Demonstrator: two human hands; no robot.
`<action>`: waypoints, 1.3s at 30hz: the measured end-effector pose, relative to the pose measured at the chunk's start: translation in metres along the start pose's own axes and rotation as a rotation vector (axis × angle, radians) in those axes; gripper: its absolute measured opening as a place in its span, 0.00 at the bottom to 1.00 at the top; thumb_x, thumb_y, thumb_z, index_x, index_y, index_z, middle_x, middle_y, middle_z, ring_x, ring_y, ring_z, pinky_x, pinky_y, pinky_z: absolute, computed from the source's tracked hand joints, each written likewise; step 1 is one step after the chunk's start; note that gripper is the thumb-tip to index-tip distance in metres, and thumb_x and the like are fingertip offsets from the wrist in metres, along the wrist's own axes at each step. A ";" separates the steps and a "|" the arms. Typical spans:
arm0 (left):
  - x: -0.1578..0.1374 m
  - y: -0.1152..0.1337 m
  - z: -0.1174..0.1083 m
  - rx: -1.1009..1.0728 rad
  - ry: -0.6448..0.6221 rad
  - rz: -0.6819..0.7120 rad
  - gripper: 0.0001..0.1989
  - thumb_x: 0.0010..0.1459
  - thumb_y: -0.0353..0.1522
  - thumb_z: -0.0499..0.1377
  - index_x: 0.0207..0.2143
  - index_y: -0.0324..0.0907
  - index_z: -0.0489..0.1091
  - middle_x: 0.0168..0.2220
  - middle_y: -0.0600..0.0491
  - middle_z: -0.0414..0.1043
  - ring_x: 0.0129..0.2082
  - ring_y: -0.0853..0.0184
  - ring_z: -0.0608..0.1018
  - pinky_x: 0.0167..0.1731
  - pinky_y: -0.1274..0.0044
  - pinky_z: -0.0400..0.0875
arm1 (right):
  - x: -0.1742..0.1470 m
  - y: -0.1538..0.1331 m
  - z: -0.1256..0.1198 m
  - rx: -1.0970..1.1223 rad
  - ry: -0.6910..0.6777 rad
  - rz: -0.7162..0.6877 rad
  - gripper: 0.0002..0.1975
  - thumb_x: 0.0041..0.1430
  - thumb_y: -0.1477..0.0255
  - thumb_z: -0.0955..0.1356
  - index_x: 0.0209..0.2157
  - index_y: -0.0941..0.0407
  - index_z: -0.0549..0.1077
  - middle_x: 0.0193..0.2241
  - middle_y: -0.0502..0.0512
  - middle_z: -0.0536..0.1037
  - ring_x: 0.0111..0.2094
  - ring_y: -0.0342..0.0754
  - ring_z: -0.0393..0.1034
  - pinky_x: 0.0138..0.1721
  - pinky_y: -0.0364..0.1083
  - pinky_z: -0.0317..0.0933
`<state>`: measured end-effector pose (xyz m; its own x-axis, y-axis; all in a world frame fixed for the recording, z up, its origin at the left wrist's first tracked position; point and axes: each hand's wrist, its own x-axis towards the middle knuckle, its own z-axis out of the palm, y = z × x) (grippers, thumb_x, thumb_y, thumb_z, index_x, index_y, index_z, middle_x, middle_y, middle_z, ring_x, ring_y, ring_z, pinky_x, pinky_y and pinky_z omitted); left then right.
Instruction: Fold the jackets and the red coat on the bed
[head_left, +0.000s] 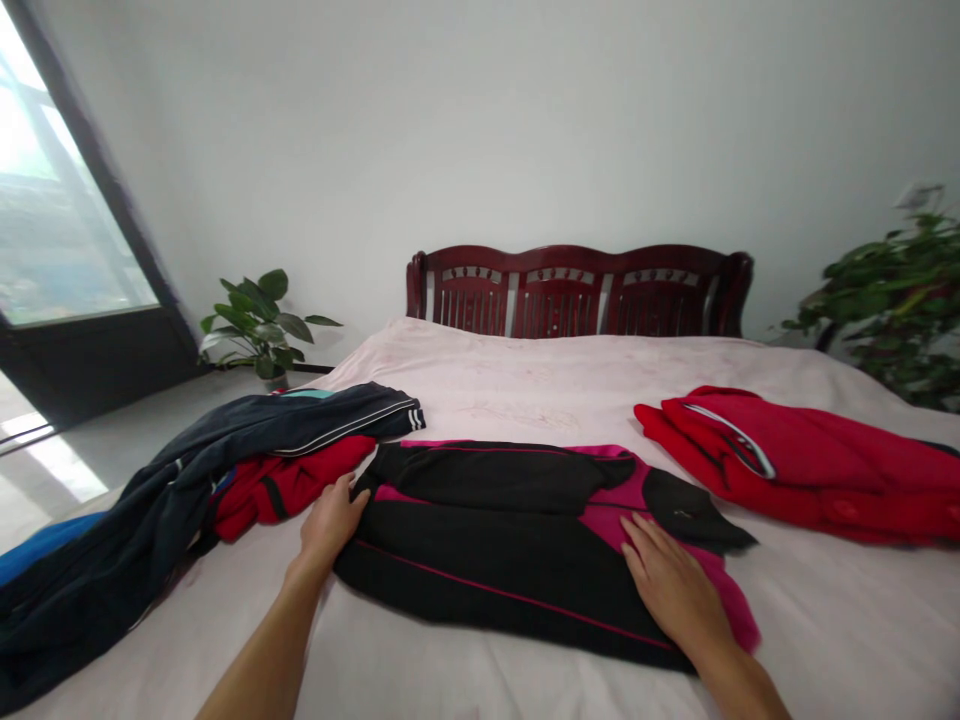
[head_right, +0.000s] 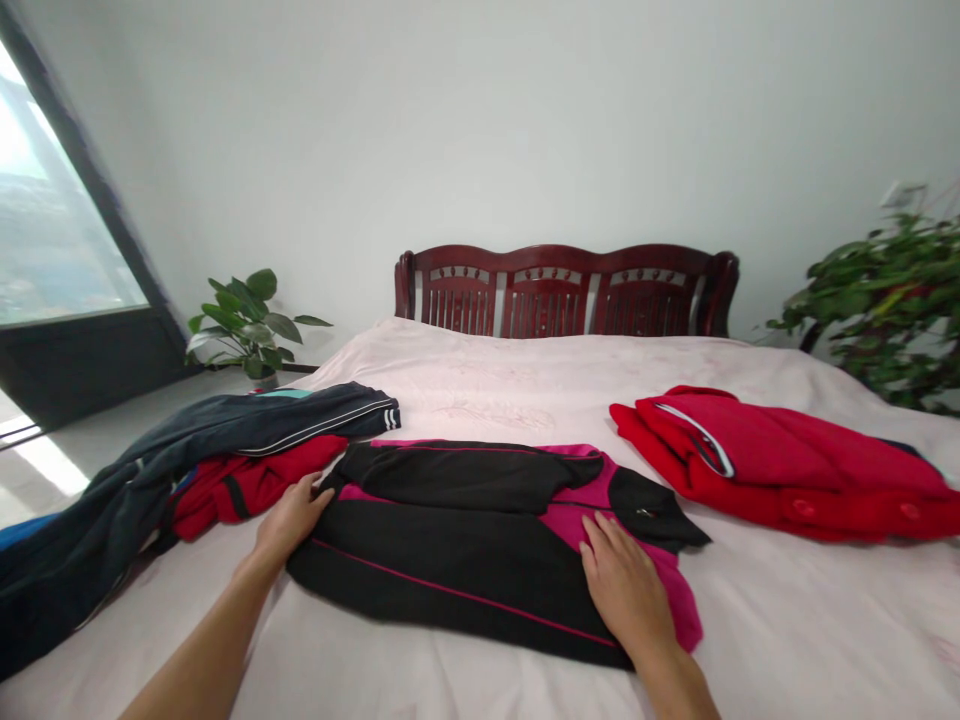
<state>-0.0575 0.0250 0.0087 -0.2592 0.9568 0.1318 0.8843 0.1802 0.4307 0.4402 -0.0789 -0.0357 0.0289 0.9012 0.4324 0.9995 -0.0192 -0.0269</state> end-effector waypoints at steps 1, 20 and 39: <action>0.004 0.000 0.001 -0.006 0.001 -0.015 0.27 0.60 0.43 0.53 0.58 0.40 0.64 0.52 0.40 0.74 0.52 0.53 0.76 0.46 0.68 0.70 | 0.000 0.000 0.001 0.002 0.004 0.001 0.24 0.63 0.67 0.57 0.55 0.61 0.72 0.56 0.64 0.73 0.58 0.58 0.66 0.58 0.58 0.62; 0.032 0.000 0.006 -0.083 -0.091 -0.106 0.20 0.63 0.43 0.46 0.37 0.45 0.74 0.34 0.51 0.81 0.35 0.61 0.81 0.30 0.76 0.68 | -0.001 0.002 0.003 -0.017 0.011 0.004 0.25 0.64 0.66 0.56 0.55 0.60 0.72 0.57 0.63 0.72 0.59 0.57 0.65 0.58 0.57 0.61; -0.014 0.090 0.005 0.262 0.189 0.617 0.22 0.67 0.36 0.47 0.59 0.43 0.66 0.62 0.45 0.65 0.61 0.56 0.67 0.59 0.66 0.62 | 0.000 -0.008 -0.009 0.017 -0.030 0.057 0.23 0.65 0.69 0.58 0.57 0.60 0.71 0.58 0.63 0.71 0.59 0.58 0.64 0.59 0.57 0.60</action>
<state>0.0275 0.0292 0.0414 0.2788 0.8504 0.4462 0.9502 -0.3116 0.0003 0.4321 -0.0829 -0.0278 0.0846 0.9115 0.4026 0.9958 -0.0635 -0.0656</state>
